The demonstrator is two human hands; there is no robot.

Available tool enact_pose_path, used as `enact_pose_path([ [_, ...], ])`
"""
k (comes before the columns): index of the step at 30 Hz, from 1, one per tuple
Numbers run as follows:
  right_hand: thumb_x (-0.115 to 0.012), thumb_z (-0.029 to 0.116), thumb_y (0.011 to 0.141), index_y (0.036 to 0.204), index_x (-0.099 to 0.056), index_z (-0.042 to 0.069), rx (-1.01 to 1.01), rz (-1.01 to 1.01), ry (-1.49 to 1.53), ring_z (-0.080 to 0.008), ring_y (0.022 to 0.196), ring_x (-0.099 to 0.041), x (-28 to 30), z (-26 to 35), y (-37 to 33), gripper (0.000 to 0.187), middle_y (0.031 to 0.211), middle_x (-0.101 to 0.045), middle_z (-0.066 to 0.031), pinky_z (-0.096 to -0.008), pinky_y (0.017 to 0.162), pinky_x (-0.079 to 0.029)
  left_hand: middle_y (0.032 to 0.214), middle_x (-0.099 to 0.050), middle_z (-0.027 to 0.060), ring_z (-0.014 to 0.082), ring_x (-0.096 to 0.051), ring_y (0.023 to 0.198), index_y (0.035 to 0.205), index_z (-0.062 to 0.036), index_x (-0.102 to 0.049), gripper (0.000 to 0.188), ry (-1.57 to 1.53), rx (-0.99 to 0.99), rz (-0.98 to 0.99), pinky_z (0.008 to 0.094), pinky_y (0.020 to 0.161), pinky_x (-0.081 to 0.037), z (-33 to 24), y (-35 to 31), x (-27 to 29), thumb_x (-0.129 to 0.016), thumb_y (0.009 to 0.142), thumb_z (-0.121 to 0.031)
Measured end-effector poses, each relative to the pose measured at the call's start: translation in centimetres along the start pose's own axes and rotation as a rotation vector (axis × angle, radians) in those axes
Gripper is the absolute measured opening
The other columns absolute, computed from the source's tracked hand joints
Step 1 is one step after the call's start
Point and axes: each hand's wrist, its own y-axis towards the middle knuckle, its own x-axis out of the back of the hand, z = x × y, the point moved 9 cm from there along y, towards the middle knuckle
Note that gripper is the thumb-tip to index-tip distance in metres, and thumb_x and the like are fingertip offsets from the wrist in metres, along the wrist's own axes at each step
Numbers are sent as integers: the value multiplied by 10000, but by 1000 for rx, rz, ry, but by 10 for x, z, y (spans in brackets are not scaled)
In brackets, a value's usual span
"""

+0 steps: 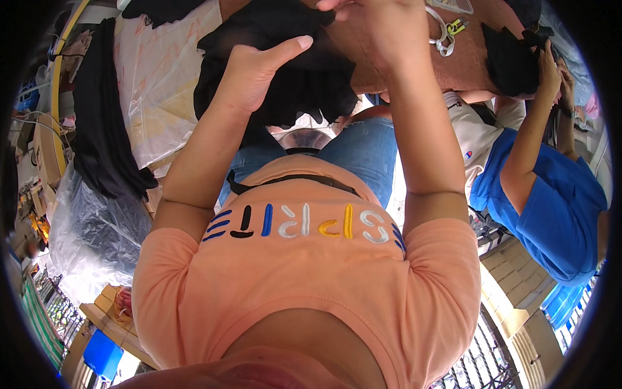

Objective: The person positions a black shirt on a table and uses a plastic fastener to attach a small white tag to the garment by hand.

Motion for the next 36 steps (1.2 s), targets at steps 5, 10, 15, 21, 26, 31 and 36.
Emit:
enact_pose_path([
  [5, -533, 176, 1082, 1027, -587, 82, -69, 52, 284, -138, 660, -660, 10, -5, 11, 121, 869, -690, -54, -238, 618, -530, 977, -741, 53, 110, -685, 877, 1034, 41, -765, 348, -49, 19, 10, 237, 796, -535, -3, -1, -3, -871, 826, -217],
  [10, -522, 107, 1070, 1033, -575, 78, -19, 59, 280, -137, 661, -636, 14, -4, 15, 71, 848, -658, -49, -243, 627, -529, 992, -748, 55, 114, -693, 902, 1047, 38, -766, 345, -67, 1, 14, 240, 818, -539, -2, 0, 0, -866, 829, -210],
  [15, -520, 50, 1056, 1100, -575, 59, 121, -30, 358, -132, 669, -630, 44, 21, 28, 72, 868, -654, -52, -230, 623, -517, 996, -754, 60, 116, -697, 903, 1039, 41, -769, 340, -20, 51, 16, 242, 821, -538, 1, -1, 1, -866, 826, -205],
  [21, -530, 52, 1054, 1249, -550, 14, 96, -33, 389, -121, 709, -639, 60, 14, 31, 200, 889, -657, -51, -221, 649, -538, 974, -757, 51, 117, -698, 889, 1013, 33, -779, 348, -57, 47, -7, 241, 814, -530, 6, 1, 2, -879, 812, -233],
  [26, -556, 90, 1058, 1329, -567, -3, -46, -48, 464, -124, 777, -679, 58, 3, 28, 287, 959, -695, -54, -213, 732, -583, 964, -754, 73, 120, -696, 870, 999, 65, -770, 392, -75, 59, -66, 243, 811, -528, 10, 4, 12, -890, 803, -252],
  [31, -578, 138, 1060, 1235, -639, 3, -111, -35, 285, -109, 736, -683, 51, -7, 15, 229, 1008, -726, -72, -184, 642, -561, 1014, -749, 82, 135, -700, 920, 1052, 65, -747, 370, -83, 81, -99, 259, 851, -532, 6, 7, 17, -870, 823, -198],
  [36, -571, 144, 1067, 1093, -654, 29, 92, 22, 126, -78, 554, -570, 47, 14, 15, 144, 854, -668, -27, -171, 514, -446, 983, -760, 89, 131, -710, 898, 1023, 72, -765, 398, -111, 30, -62, 246, 831, -537, 3, 9, 10, -892, 801, -234],
])
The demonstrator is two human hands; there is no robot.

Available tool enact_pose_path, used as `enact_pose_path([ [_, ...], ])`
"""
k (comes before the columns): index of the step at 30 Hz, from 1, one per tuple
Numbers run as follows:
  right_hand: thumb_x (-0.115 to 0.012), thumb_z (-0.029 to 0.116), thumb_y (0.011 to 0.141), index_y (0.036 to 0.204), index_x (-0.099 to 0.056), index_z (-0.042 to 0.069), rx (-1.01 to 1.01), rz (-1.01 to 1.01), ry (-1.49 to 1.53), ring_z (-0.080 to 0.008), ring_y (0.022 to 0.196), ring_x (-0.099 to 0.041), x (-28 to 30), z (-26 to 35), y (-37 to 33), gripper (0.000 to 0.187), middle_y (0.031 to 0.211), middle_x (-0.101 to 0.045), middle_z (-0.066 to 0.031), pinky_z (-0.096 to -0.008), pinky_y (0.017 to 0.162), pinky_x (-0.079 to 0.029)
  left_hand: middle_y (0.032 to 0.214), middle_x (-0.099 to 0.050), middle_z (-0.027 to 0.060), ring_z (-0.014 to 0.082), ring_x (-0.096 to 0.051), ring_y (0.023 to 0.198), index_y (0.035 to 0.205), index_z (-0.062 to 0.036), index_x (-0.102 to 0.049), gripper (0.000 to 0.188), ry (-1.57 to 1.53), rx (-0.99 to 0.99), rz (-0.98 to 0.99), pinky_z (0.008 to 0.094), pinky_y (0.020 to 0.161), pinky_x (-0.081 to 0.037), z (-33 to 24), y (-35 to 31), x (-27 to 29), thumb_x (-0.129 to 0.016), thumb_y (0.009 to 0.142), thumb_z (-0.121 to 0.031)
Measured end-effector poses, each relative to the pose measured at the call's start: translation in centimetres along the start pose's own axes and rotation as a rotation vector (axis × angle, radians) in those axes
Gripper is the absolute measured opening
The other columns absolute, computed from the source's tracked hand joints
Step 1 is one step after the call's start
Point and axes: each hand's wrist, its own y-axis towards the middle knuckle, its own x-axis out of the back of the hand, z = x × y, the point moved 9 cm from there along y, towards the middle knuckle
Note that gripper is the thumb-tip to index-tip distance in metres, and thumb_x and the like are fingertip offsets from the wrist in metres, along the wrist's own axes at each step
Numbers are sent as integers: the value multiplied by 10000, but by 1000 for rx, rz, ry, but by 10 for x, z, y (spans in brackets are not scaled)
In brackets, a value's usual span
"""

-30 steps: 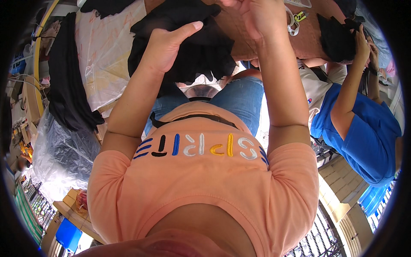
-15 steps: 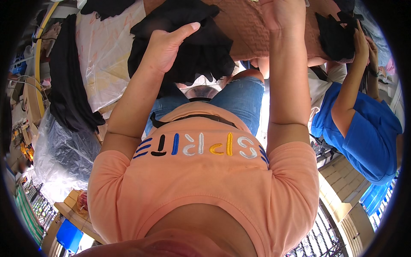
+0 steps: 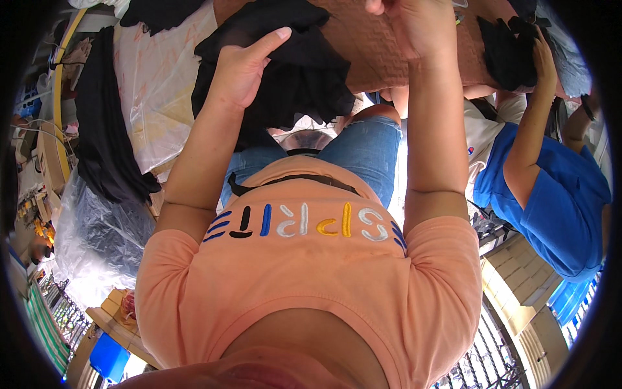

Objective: The person positions a black shirt on a table and uses a plastic fastener to attach a small white tag to the garment by hand.

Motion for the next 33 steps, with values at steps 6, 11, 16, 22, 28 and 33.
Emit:
enact_pose_path([
  [6, -565, 162, 1075, 1081, -636, 57, 34, -43, 46, -68, 561, -530, 22, -1, 26, 128, 785, -609, 6, -177, 526, -432, 1001, -752, 99, 160, -714, 942, 1031, 70, -758, 392, 174, -76, -7, 257, 867, -540, -8, 6, -4, -885, 806, -226],
  [11, -586, 162, 1067, 1162, -629, 46, -142, -180, -536, -64, 747, -613, 25, -49, 38, 156, 881, -674, -13, -230, 649, -504, 1024, -716, 108, 219, -692, 1108, 1168, 98, -672, 485, 64, 168, -42, 307, 924, -534, 13, 37, 54, -822, 889, -269],
  [16, -762, 194, 951, 1230, -703, 36, 139, 16, -881, -116, 989, -677, 16, -47, -46, 326, 1117, -732, -27, -283, 882, -533, 1243, -717, 130, 219, -672, 1204, 1331, 20, -647, 498, 643, 265, 66, 324, 1018, -504, -48, -13, 73, -770, 943, -267],
  [22, -710, 194, 964, 1162, -707, 41, 273, 186, -1095, -237, 944, -708, -28, -85, -67, 250, 1014, -746, -59, -349, 851, -555, 1291, -705, 131, 307, -658, 1223, 1334, -60, -667, 581, 1469, -865, 179, 368, 1072, -475, -56, 11, -11, -805, 872, -385],
  [28, -643, 156, 1026, 1176, -655, 24, -70, 103, -147, -97, 866, -657, -24, 0, -11, 200, 990, -711, -12, -237, 781, -522, 936, -723, 18, 109, -671, 854, 1087, -32, -733, 362, 709, 22, 676, 259, 769, -533, -86, 55, -47, -725, 954, -369],
  [33, -636, 100, 1029, 1095, -676, 46, 63, 119, -136, -45, 847, -627, -26, 45, 9, 94, 966, -695, 33, -190, 763, -493, 1068, -744, 37, 106, -703, 933, 1224, 22, -679, 431, 161, 344, 808, 266, 834, -576, -128, 17, -88, -597, 1060, -368],
])
